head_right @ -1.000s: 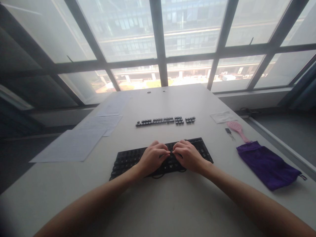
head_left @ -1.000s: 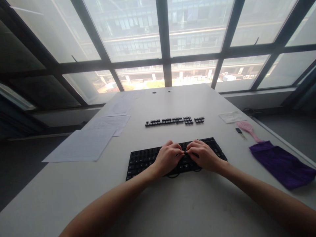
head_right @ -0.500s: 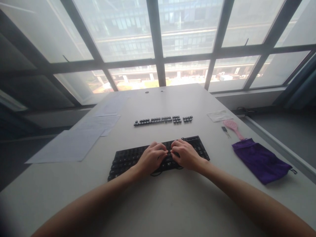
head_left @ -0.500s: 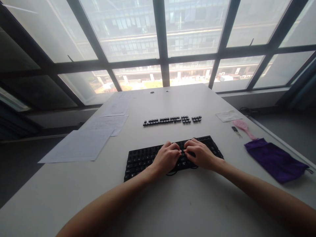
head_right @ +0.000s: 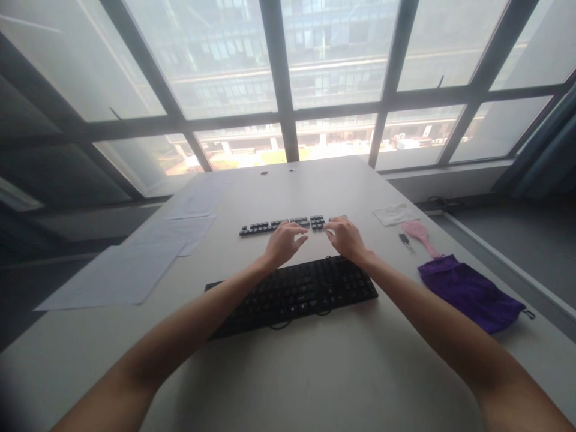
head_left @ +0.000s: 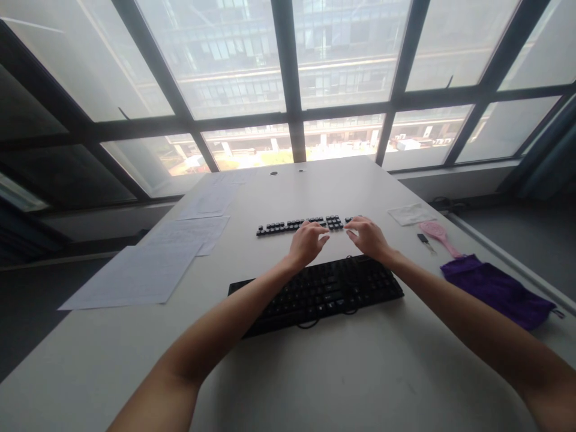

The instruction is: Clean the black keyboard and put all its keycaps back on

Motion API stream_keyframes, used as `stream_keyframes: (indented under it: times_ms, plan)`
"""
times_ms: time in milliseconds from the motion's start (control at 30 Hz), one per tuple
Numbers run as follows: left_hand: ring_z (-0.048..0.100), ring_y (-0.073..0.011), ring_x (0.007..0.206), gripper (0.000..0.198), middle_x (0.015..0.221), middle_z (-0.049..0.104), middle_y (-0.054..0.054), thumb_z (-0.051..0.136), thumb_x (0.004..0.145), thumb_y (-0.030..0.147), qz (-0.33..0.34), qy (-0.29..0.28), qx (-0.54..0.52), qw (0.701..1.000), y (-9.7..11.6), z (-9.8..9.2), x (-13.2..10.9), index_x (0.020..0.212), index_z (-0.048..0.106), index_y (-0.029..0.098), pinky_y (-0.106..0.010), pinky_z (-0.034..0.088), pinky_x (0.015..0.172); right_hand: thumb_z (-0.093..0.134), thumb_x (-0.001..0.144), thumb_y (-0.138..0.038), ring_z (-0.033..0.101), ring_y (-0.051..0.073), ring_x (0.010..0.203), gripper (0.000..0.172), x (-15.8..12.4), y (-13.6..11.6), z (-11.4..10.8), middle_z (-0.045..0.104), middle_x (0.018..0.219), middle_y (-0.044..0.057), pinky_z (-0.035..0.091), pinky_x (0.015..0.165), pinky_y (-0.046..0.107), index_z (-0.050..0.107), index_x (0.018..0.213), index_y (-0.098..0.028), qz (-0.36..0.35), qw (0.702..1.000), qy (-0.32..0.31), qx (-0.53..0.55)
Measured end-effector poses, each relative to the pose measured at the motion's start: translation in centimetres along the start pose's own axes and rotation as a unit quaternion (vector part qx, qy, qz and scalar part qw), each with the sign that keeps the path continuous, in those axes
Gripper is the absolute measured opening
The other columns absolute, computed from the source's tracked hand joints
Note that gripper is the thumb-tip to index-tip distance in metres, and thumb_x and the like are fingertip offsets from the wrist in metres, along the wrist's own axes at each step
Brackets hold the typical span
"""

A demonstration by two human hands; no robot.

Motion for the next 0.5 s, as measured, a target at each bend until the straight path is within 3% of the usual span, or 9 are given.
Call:
stream_keyframes:
  times_ms: [167,333,500]
  plan:
    - [0.058,-0.0263,0.103,0.017,0.105,0.073,-0.009,0.065,0.093,0.024,-0.022,-0.041,0.071,0.996,-0.8,3.4,5.0,0.102,0.080,0.022,-0.036,0.050,0.090,0.064,0.094,-0.018,0.059,0.026,0.102,0.016,3.9,2.2,2.0,0.074,0.107,0.008,0.045,0.089,0.035,0.079,0.098,-0.020,-0.012,0.995,-0.057,-0.077]
    - [0.055,-0.0278,0.105,0.016,0.100,0.069,-0.012,0.065,0.092,0.024,-0.020,-0.057,0.092,0.994,-1.2,5.4,5.9,0.090,0.080,0.020,-0.038,0.051,0.089,0.064,0.095,-0.018,0.055,0.027,0.108,0.015,4.7,2.6,3.8,0.075,0.106,0.009,0.040,0.091,0.037,0.079,0.095,-0.021,-0.071,0.989,-0.091,-0.097]
    - [0.054,-0.0276,0.106,0.022,0.104,0.069,-0.012,0.059,0.094,0.021,-0.024,-0.067,0.095,0.993,-1.1,5.7,6.0,0.088,0.080,0.020,-0.037,0.051,0.088,0.064,0.095,-0.019,0.054,0.028,0.108,0.014,5.0,2.8,4.7,0.075,0.103,0.010,0.037,0.090,0.039,0.078,0.091,-0.019,-0.108,0.985,-0.087,-0.105]
Point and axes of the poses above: each hand's wrist, its own x-axis towards the middle knuckle, its own z-axis out of the palm, y = z × x, the point moved 2 cm from there along x, towards the middle knuckle
